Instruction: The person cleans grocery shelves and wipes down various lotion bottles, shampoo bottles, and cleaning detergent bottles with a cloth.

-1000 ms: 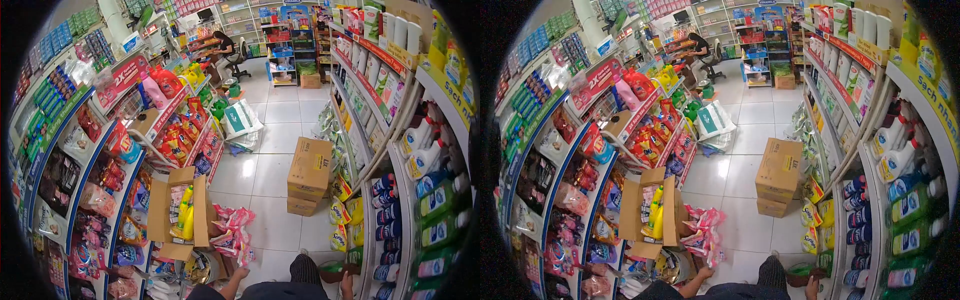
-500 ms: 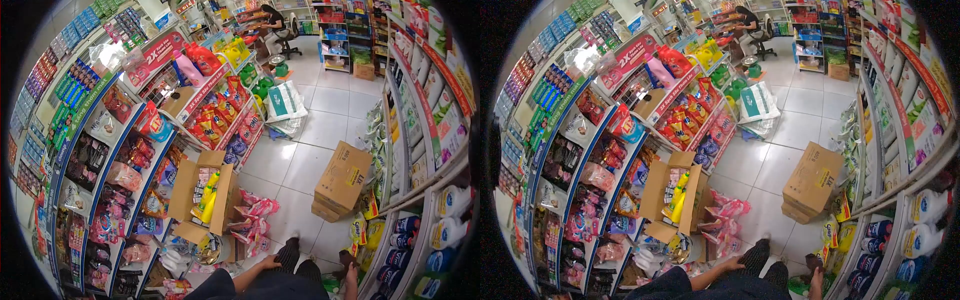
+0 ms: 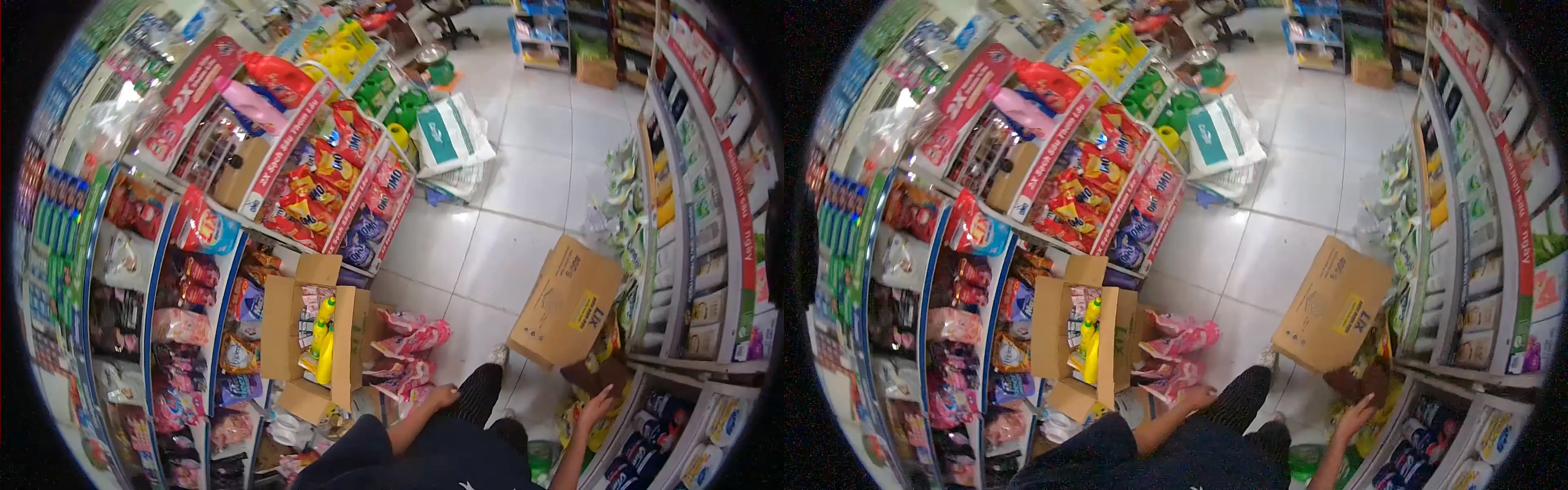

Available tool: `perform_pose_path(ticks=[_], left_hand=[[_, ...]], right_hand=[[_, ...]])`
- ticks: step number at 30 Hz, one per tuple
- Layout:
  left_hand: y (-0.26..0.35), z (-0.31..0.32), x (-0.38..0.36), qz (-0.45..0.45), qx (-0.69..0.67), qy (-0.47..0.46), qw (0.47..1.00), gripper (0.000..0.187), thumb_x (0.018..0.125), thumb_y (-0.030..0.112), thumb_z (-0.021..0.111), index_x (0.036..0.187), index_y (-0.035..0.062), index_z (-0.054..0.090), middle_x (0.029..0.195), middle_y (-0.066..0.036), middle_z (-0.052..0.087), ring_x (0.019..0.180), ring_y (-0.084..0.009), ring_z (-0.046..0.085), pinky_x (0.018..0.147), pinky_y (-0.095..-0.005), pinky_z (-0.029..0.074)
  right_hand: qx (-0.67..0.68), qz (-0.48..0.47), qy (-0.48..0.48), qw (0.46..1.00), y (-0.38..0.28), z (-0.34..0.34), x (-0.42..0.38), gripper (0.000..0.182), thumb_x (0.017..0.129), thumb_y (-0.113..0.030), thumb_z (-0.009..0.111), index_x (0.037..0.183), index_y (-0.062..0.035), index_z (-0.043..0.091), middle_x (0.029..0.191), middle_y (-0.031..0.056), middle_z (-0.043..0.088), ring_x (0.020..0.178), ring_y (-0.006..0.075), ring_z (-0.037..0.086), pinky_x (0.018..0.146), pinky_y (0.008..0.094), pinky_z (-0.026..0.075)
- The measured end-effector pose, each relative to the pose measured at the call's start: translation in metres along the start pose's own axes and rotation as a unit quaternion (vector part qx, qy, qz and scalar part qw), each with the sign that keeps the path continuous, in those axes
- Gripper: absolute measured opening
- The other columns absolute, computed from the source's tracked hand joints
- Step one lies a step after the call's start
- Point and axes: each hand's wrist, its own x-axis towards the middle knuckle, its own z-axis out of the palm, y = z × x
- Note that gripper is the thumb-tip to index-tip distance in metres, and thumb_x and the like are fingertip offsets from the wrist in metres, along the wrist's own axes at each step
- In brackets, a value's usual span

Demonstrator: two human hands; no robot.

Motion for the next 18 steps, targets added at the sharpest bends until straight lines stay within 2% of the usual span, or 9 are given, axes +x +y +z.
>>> perform_pose_path(ticks=[2,3,5,6,7,8,10,12,18], left_hand=[[-0.041,0.017,0.055,0.011,0.016,-0.023,1.0,0.047,0.073,0.042,0.051,0.107,0.0099,0.056,0.097,-0.022,0.059,0.093,-0.0355,0.056,0.084,-0.0407,0.042],[-0.022,-0.01,0.057,-0.02,0.018,-0.086,0.996,0.048,0.073,0.041,0.052,0.108,0.0084,0.054,0.097,-0.022,0.059,0.093,-0.0358,0.056,0.084,-0.0411,0.042],[-0.074,0.023,0.113,0.065,0.041,-0.04,0.996,0.036,0.078,0.032,0.05,0.099,0.0031,0.058,0.096,-0.021,0.059,0.091,-0.0363,0.056,0.081,-0.0428,0.043],[-0.021,-0.021,0.094,0.081,0.112,-0.061,0.989,0.033,0.079,0.032,0.05,0.093,0.0034,0.059,0.092,-0.021,0.059,0.088,-0.0371,0.056,0.076,-0.0446,0.044],[0.051,-0.078,0.066,0.101,0.181,-0.079,0.975,0.031,0.079,0.032,0.05,0.086,0.0037,0.059,0.088,-0.021,0.059,0.086,-0.038,0.056,0.072,-0.0464,0.045],[0.01,-0.062,0.104,0.043,0.132,-0.119,0.983,0.031,0.078,0.033,0.05,0.086,0.0045,0.059,0.087,-0.022,0.059,0.083,-0.0377,0.057,0.069,-0.0469,0.045],[0.037,-0.08,0.111,0.116,0.033,-0.029,0.992,0.033,0.077,0.033,0.052,0.089,0.0027,0.058,0.085,-0.022,0.059,0.083,-0.0365,0.058,0.071,-0.044,0.045],[0.055,-0.089,0.128,0.108,0.027,-0.038,0.993,0.035,0.077,0.026,0.054,0.098,-0.0013,0.056,0.086,-0.02,0.061,0.081,-0.0343,0.059,0.073,-0.0399,0.046],[0.11,-0.103,0.159,0.065,0.001,-0.077,0.995,0.04,0.076,0.023,0.054,0.108,-0.0002,0.052,0.091,-0.018,0.062,0.084,-0.0293,0.06,0.076,-0.0375,0.046]], right_hand=[[-0.017,0.008,-0.031,0.999,0.012,0.021,0.026,0.057,0.091,-0.042,0.033,0.118,0.0084,0.041,0.118,0.0274,0.045,0.106,0.0381,0.044,0.089,0.0434,0.034],[0.02,-0.08,-0.003,0.997,0.036,0.043,0.044,0.053,0.092,-0.039,0.034,0.114,0.007,0.048,0.113,0.021,0.052,0.105,0.0315,0.048,0.09,0.0367,0.035],[-0.32,-0.1,-0.098,0.937,-0.034,0.065,0.012,0.039,0.092,-0.025,0.034,0.109,0.0052,0.05,0.108,0.0229,0.052,0.099,0.0344,0.049,0.087,0.0386,0.036],[-0.152,-0.077,-0.057,0.984,-0.039,0.09,0.011,0.033,0.089,-0.018,0.036,0.107,0.0057,0.05,0.108,0.0243,0.051,0.099,0.0356,0.049,0.087,0.0408,0.035],[-0.16,-0.135,-0.038,0.977,-0.039,0.109,0.012,0.031,0.087,-0.018,0.04,0.104,0.0045,0.053,0.114,0.025,0.045,0.104,0.0381,0.043,0.09,0.0428,0.033],[-0.191,-0.206,-0.027,0.959,-0.047,0.124,0.004,0.029,0.084,-0.018,0.044,0.101,0.0032,0.055,0.12,0.0257,0.039,0.11,0.0405,0.037,0.093,0.0449,0.03],[-0.198,-0.246,-0.039,0.948,-0.059,0.156,-0.01,0.026,0.079,-0.018,0.052,0.095,0.0006,0.06,0.132,0.0272,0.026,0.121,0.0455,0.025,0.099,0.0489,0.026],[-0.155,-0.199,-0.086,0.964,-0.068,0.19,-0.024,0.037,0.08,-0.019,0.052,0.113,-0.0013,0.05,0.133,0.0261,0.025,0.12,0.0457,0.027,0.098,0.0506,0.024],[-0.026,-0.137,-0.206,0.969,-0.022,0.262,-0.026,0.035,0.084,-0.024,0.048,0.108,0.0016,0.05,0.118,0.0258,0.043,0.11,0.0416,0.04,0.094,0.0419,0.033]])
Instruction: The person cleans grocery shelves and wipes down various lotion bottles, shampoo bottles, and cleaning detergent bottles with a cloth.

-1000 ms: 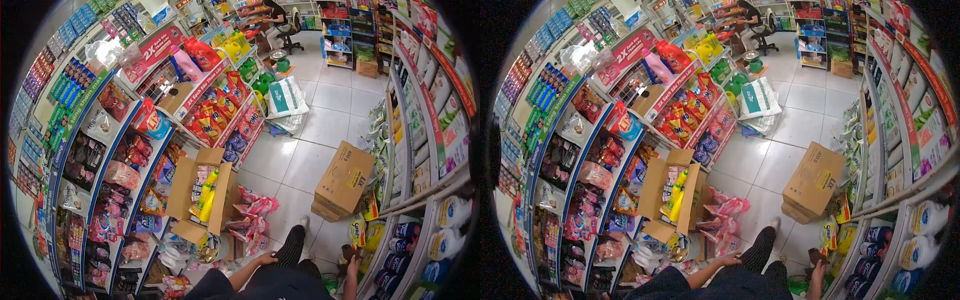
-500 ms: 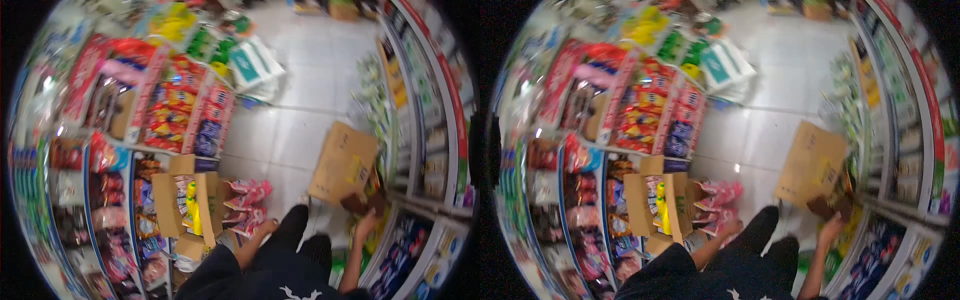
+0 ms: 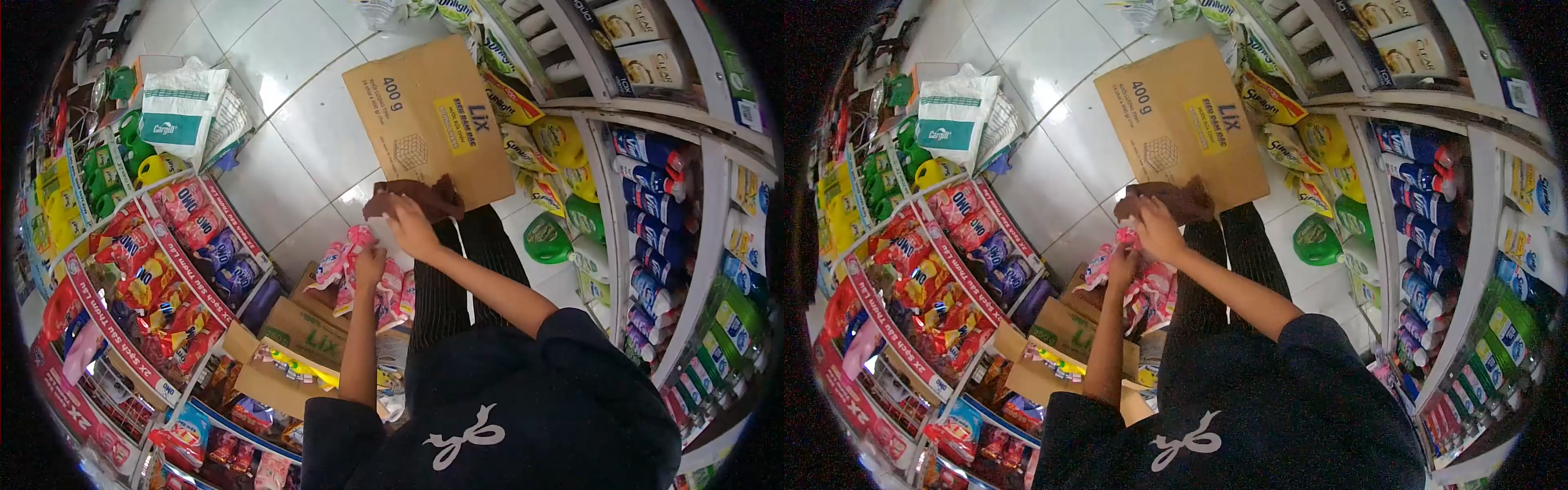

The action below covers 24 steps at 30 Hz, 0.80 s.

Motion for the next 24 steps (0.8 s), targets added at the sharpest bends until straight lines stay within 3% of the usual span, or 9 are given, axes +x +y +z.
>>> perform_pose_path(ticks=[4,6,8,9,14,16,19,21,24], left_hand=[[0.011,0.014,0.03,0.083,0.036,0.027,0.996,0.041,0.076,0.021,0.054,0.111,0.0006,0.049,0.088,-0.019,0.061,0.083,-0.0293,0.06,0.077,-0.0382,0.045],[0.021,0.027,0.038,0.098,0.014,0.044,0.994,0.045,0.076,0.021,0.053,0.115,0.0014,0.044,0.086,-0.02,0.061,0.081,-0.0315,0.06,0.074,-0.0397,0.045],[0.038,0.037,0.041,0.06,0.016,0.033,0.997,0.048,0.075,0.018,0.052,0.119,0.0019,0.04,0.088,-0.02,0.061,0.082,-0.0333,0.059,0.074,-0.0402,0.045],[0.046,0.042,0.043,0.044,0.015,0.032,0.998,0.05,0.075,0.017,0.052,0.12,0.0021,0.038,0.088,-0.021,0.06,0.082,-0.0342,0.059,0.074,-0.0404,0.045],[0.083,0.048,0.039,0.06,-0.061,0.053,0.995,0.072,0.068,0.008,0.059,0.131,0.0048,0.024,0.106,-0.025,0.052,0.095,-0.0372,0.053,0.08,-0.0387,0.043],[0.077,0.056,0.047,0.114,-0.142,0.048,0.982,0.088,0.063,0.009,0.066,0.135,0.0083,0.016,0.121,-0.027,0.042,0.109,-0.0393,0.044,0.084,-0.0416,0.041],[0.124,0.051,0.016,0.138,0.191,0.222,0.946,0.107,0.055,0.015,0.076,0.138,0.0164,0.007,0.136,-0.024,0.022,0.123,-0.0442,0.022,0.091,-0.0505,0.034],[0.113,0.065,0.027,0.094,0.212,0.175,0.957,0.114,0.053,0.024,0.078,0.138,0.0188,0.003,0.132,-0.022,0.03,0.124,-0.039,0.025,0.098,-0.0513,0.022],[0.089,0.068,0.047,0.118,0.103,0.07,0.985,0.118,0.053,0.016,0.079,0.137,0.0185,-0.003,0.129,-0.021,0.034,0.12,-0.0388,0.031,0.097,-0.0469,0.028]], right_hand=[[0.056,0.224,-0.052,0.972,0.002,-0.058,0.023,0.045,0.085,-0.034,0.047,0.108,0.0047,0.049,0.097,0.0267,0.056,0.093,0.0401,0.053,0.082,0.0435,0.041],[0.015,0.158,0.06,0.985,0.042,-0.075,0.018,0.048,0.085,-0.038,0.048,0.103,0.0061,0.053,0.094,0.0284,0.056,0.092,0.0416,0.053,0.08,0.0435,0.042],[0.009,0.077,0.156,0.985,0.084,-0.094,0.015,0.064,0.078,-0.035,0.06,0.12,0.0065,0.035,0.103,0.024,0.055,0.097,0.0338,0.054,0.082,0.0391,0.042],[0.108,0.21,0.105,0.966,0.041,-0.128,0.017,0.077,0.075,-0.029,0.065,0.127,0.0053,0.02,0.109,0.0212,0.049,0.098,0.0286,0.051,0.084,0.0361,0.04],[-0.266,-0.017,0.234,0.935,0.049,-0.152,0.009,0.068,0.074,-0.018,0.066,0.125,0.0031,0.026,0.121,0.0216,0.039,0.111,0.0334,0.04,0.091,0.0419,0.033],[-0.227,-0.118,0.111,0.96,0.038,-0.138,0.005,0.063,0.073,-0.023,0.063,0.126,-0.0071,0.032,0.129,0.0219,0.031,0.118,0.0386,0.03,0.099,0.0475,0.024],[-0.282,-0.281,-0.125,0.909,0.057,-0.116,0.008,0.053,0.076,-0.025,0.058,0.125,-0.0166,0.039,0.131,0.0177,0.033,0.121,0.0357,0.03,0.1,0.0479,0.024],[-0.357,-0.343,-0.231,0.837,0.087,-0.108,0.04,0.046,0.079,-0.027,0.052,0.124,-0.0216,0.043,0.131,0.0133,0.035,0.121,0.0336,0.031,0.1,0.0485,0.025],[-0.419,-0.139,-0.163,0.882,0.062,-0.119,0.132,0.047,0.082,-0.029,0.045,0.127,-0.0198,0.039,0.136,0.0011,0.032,0.125,0.0276,0.028,0.1,0.0485,0.025]])
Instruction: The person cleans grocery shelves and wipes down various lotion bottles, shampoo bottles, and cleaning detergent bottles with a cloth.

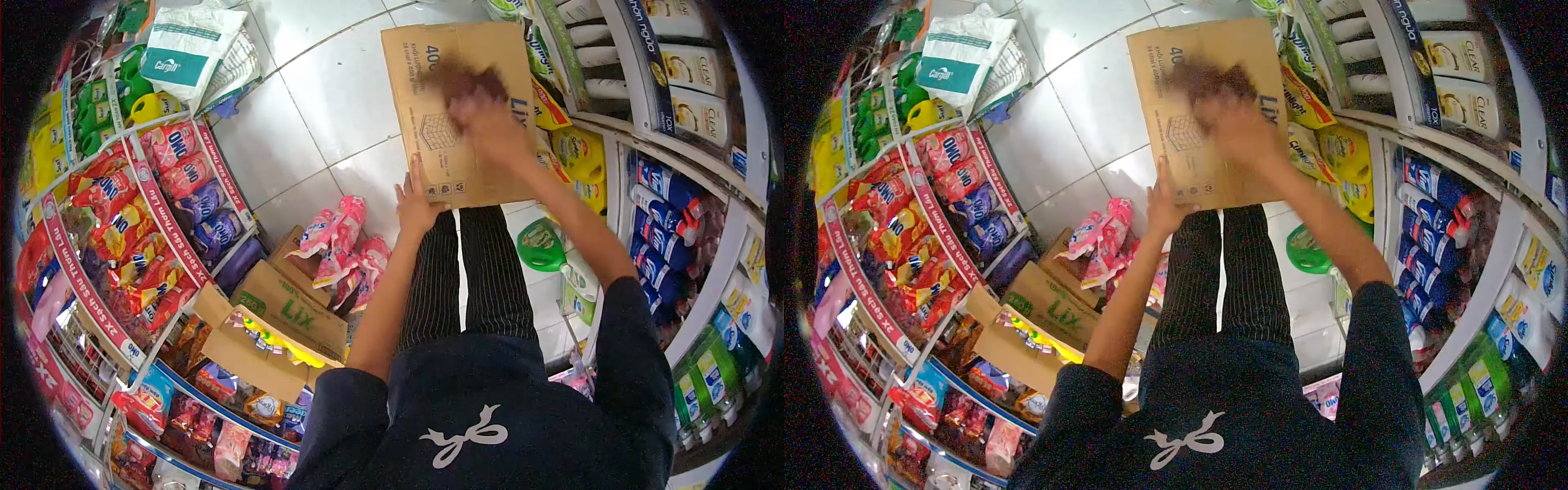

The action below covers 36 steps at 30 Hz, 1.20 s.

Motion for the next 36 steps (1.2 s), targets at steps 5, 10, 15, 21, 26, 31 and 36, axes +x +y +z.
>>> perform_pose_path(ticks=[5,10,15,21,26,31,36], left_hand=[[-0.014,0.01,0.003,0.017,-0.176,-0.05,0.983,0.118,0.055,0.007,0.076,0.136,0.0241,-0.008,0.125,-0.025,0.032,0.113,-0.0391,0.038,0.091,-0.0438,0.038],[-0.014,0.006,0.005,-0.012,-0.204,-0.089,0.975,0.119,0.056,0.008,0.076,0.136,0.0258,-0.011,0.125,-0.028,0.03,0.113,-0.0406,0.037,0.092,-0.0444,0.037],[-0.011,-0.001,0.002,-0.015,-0.134,-0.081,0.987,0.119,0.057,0.012,0.076,0.136,0.0255,-0.013,0.128,-0.027,0.028,0.115,-0.041,0.034,0.092,-0.0447,0.037],[-0.013,-0.001,0.003,0.026,-0.151,-0.075,0.985,0.118,0.058,0.014,0.076,0.136,0.0222,-0.012,0.134,-0.022,0.024,0.115,-0.0411,0.032,0.092,-0.0453,0.037],[-0.014,0.001,0.005,0.024,-0.133,-0.077,0.988,0.117,0.059,0.013,0.075,0.136,0.022,-0.013,0.13,-0.026,0.026,0.114,-0.042,0.032,0.092,-0.0445,0.037],[-0.017,0.006,0.003,0.063,-0.132,-0.054,0.988,0.117,0.059,0.016,0.075,0.136,0.0218,-0.013,0.126,-0.03,0.025,0.112,-0.0444,0.034,0.091,-0.043,0.038],[-0.01,-0.009,-0.004,0.042,-0.058,-0.034,0.997,0.112,0.061,0.031,0.075,0.137,0.018,-0.007,0.122,-0.033,0.025,0.105,-0.043,0.039,0.089,-0.0422,0.039]], right_hand=[[-0.071,0.082,0.244,0.964,0.081,-0.022,0.074,0.057,0.086,-0.035,0.043,0.136,-0.0201,0.019,0.143,0.0026,0.013,0.129,0.0297,0.018,0.1,0.0458,0.027],[-0.033,0.028,0.193,0.98,0.059,-0.01,0.008,0.068,0.08,-0.028,0.055,0.136,-0.0118,0.019,0.143,0.0089,0.011,0.129,0.0323,0.016,0.102,0.0465,0.023],[0.049,-0.001,0.015,0.999,0.001,0.03,-0.131,0.074,0.075,-0.026,0.061,0.134,-0.009,0.022,0.142,0.0115,0.013,0.13,0.0337,0.014,0.102,0.0491,0.019],[0.112,0.089,0.047,0.989,-0.045,0.026,-0.179,0.061,0.079,-0.028,0.058,0.131,-0.013,0.032,0.141,0.0127,0.014,0.129,0.0343,0.014,0.102,0.048,0.019],[0.059,0.024,0.015,0.998,-0.039,0.038,-0.13,0.062,0.078,-0.037,0.056,0.132,-0.0222,0.031,0.142,0.0105,0.014,0.13,0.0315,0.014,0.103,0.0481,0.016],[0.055,-0.215,-0.029,0.975,-0.012,0.02,-0.064,0.06,0.077,-0.039,0.054,0.131,-0.0231,0.033,0.14,0.0026,0.023,0.129,0.0256,0.019,0.103,0.0459,0.02],[0.039,-0.231,0.086,0.968,-0.028,0.011,0.036,0.05,0.083,-0.037,0.048,0.13,-0.0288,0.034,0.138,-0.0023,0.029,0.13,0.0248,0.02,0.103,0.0456,0.022]])
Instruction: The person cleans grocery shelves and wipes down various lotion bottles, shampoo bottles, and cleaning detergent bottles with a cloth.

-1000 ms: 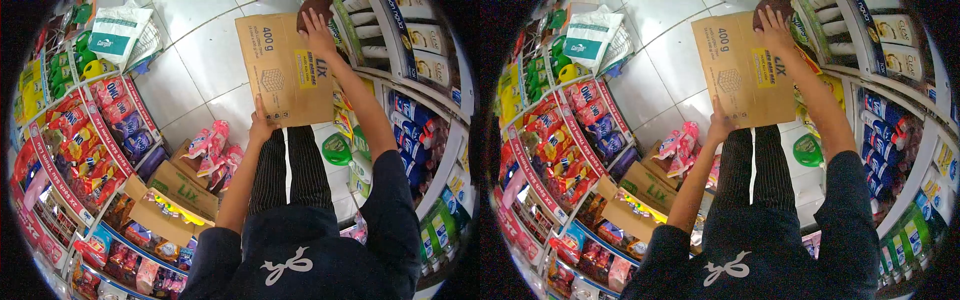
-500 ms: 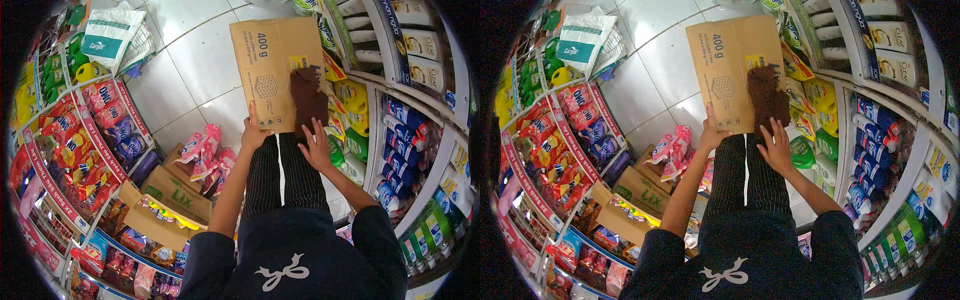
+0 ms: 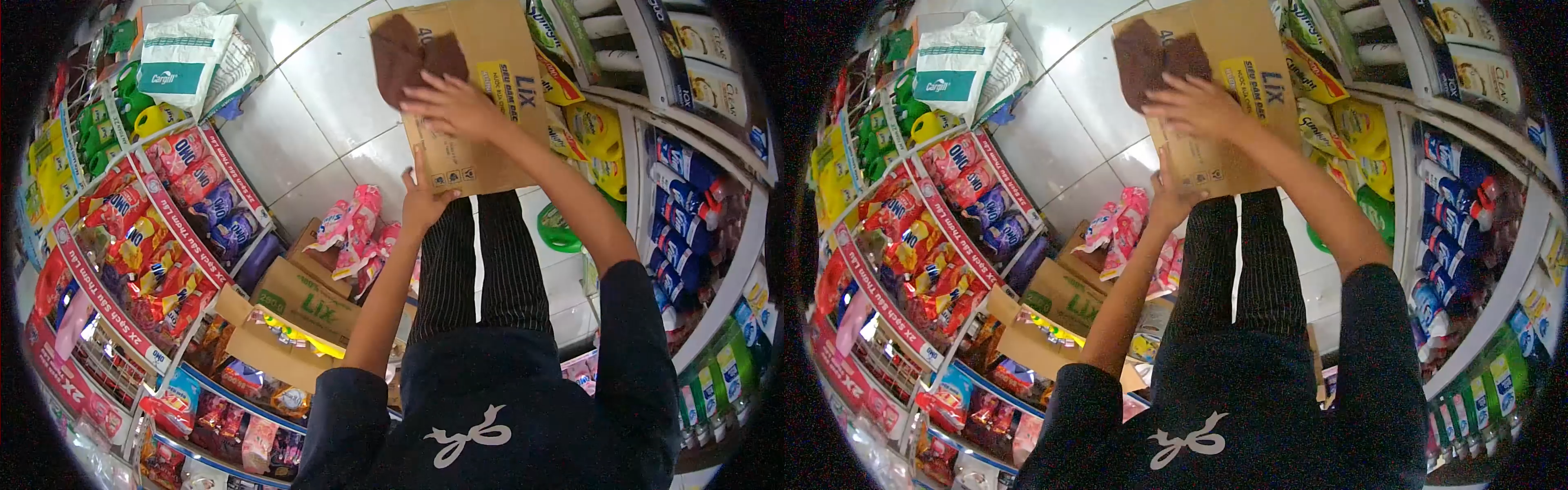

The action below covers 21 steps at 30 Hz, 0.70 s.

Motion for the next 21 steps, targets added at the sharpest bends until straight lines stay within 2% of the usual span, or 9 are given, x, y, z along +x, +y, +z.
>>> perform_pose_path(ticks=[5,8,9,12,13,16,17,19,21], left_hand=[[-0.022,-0.004,-0.019,-0.015,0.033,0.107,0.994,0.105,0.064,0.038,0.072,0.137,0.0149,0.001,0.12,-0.033,0.026,0.095,-0.0408,0.048,0.081,-0.0415,0.043],[-0.036,-0.004,-0.034,-0.034,-0.002,0.142,0.989,0.098,0.069,0.033,0.07,0.137,0.0143,0.001,0.119,-0.032,0.03,0.09,-0.0382,0.052,0.074,-0.0403,0.046],[-0.036,-0.004,-0.038,-0.042,-0.013,0.151,0.988,0.096,0.071,0.03,0.069,0.137,0.0141,0.001,0.118,-0.032,0.032,0.088,-0.0369,0.053,0.072,-0.0395,0.047],[-0.019,-0.016,-0.043,-0.188,-0.33,0.157,0.912,0.084,0.08,0.014,0.058,0.136,0.0114,-0.004,0.111,-0.022,0.042,0.093,-0.0247,0.053,0.072,-0.0328,0.048],[-0.001,-0.019,-0.048,-0.194,-0.408,0.202,0.869,0.077,0.083,0.009,0.053,0.135,0.0126,-0.003,0.103,-0.018,0.049,0.083,-0.0195,0.057,0.071,-0.0306,0.048],[0.021,-0.02,-0.043,-0.086,-0.385,0.288,0.873,0.073,0.083,0.008,0.052,0.134,0.0098,-0.001,0.105,-0.019,0.047,0.09,-0.0204,0.054,0.074,-0.0298,0.047],[0.029,-0.017,-0.037,-0.046,-0.377,0.333,0.863,0.073,0.079,0.013,0.057,0.135,0.009,0.009,0.117,-0.027,0.039,0.104,-0.0335,0.047,0.085,-0.0393,0.042],[0.047,-0.029,-0.027,0.032,-0.075,0.29,0.954,0.076,0.076,0.024,0.061,0.135,0.0083,0.014,0.124,-0.03,0.029,0.113,-0.0378,0.038,0.091,-0.0436,0.035],[0.048,-0.026,-0.018,0.07,0.121,0.21,0.968,0.082,0.073,0.036,0.063,0.134,0.0062,0.018,0.13,-0.032,0.021,0.118,-0.0419,0.031,0.095,-0.0465,0.03]], right_hand=[[-0.055,0.134,0.149,0.978,0.033,0.013,0.06,0.05,0.083,-0.035,0.047,0.13,-0.0318,0.033,0.14,-0.0023,0.024,0.129,0.0274,0.021,0.102,0.0466,0.024],[-0.029,0.175,0.113,0.978,0.026,-0.014,0.063,0.06,0.084,-0.034,0.048,0.136,-0.0166,0.023,0.14,0.0096,0.023,0.128,0.0286,0.021,0.102,0.0418,0.022],[-0.088,0.125,0.223,0.963,0.025,0.0,0.061,0.055,0.085,-0.032,0.046,0.133,-0.013,0.028,0.13,0.0132,0.036,0.118,0.0323,0.035,0.096,0.0455,0.028],[-0.008,0.132,0.174,0.976,0.0,0.02,0.038,0.048,0.084,-0.036,0.046,0.13,-0.0284,0.035,0.14,-0.0008,0.024,0.129,0.0259,0.022,0.102,0.046,0.024],[0.003,0.113,0.144,0.983,-0.012,0.021,0.021,0.048,0.083,-0.034,0.049,0.129,-0.0255,0.038,0.14,0.0005,0.024,0.129,0.0249,0.023,0.102,0.045,0.024],[0.024,0.064,0.024,0.997,-0.051,0.023,-0.034,0.049,0.081,-0.034,0.052,0.127,-0.0255,0.039,0.14,0.0011,0.024,0.128,0.0262,0.023,0.102,0.0443,0.023],[0.039,0.046,0.003,0.998,-0.062,0.024,-0.053,0.051,0.078,-0.031,0.056,0.126,-0.0257,0.041,0.14,0.0007,0.025,0.127,0.0255,0.026,0.101,0.0436,0.024],[0.077,0.046,-0.027,0.996,-0.084,0.025,-0.086,0.045,0.077,-0.032,0.057,0.121,-0.0262,0.047,0.139,0.0002,0.027,0.127,0.0255,0.025,0.101,0.0436,0.024],[0.083,0.065,-0.024,0.994,-0.1,0.02,-0.111,0.04,0.077,-0.031,0.056,0.117,-0.0265,0.05,0.139,-0.0002,0.027,0.127,0.0254,0.024,0.101,0.0436,0.024]])
